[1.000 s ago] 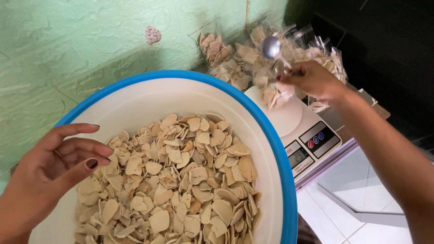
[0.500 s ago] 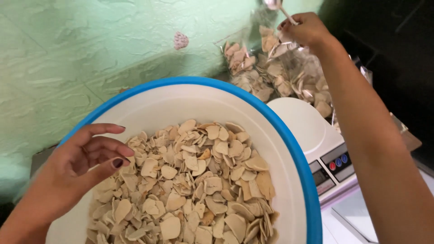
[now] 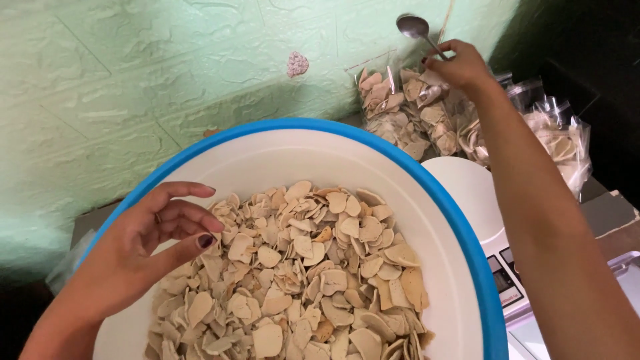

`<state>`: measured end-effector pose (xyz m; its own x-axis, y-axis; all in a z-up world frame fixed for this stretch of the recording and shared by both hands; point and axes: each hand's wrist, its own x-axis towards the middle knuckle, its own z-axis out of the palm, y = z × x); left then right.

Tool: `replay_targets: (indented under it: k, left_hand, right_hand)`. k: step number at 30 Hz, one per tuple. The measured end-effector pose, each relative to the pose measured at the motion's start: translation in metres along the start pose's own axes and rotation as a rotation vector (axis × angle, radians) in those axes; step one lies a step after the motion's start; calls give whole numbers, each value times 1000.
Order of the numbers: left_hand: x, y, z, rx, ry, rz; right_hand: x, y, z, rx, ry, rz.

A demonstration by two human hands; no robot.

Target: Packing chips into small plastic bags using a spoon and weighing them on a scale.

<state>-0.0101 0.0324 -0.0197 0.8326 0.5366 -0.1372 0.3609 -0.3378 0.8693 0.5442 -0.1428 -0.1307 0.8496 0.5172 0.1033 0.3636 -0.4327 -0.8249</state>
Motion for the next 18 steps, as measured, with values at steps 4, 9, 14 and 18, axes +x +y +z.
replay_targets:
  k: [4, 9, 14, 18]
  left_hand:
    - [-2, 10, 1, -30, 38, 1]
    - [-10, 22, 4, -46, 78, 51]
    - [-14, 28, 3, -9, 147, 52]
    - [-20, 25, -1, 120, 208, 168]
  right_hand:
    - [-21, -24, -16, -73, 48, -90]
    - [-64, -74, -24, 5, -34, -548]
    - [-184, -191, 5, -92, -285, -675]
    - [-263, -234, 54, -676, -358, -807]
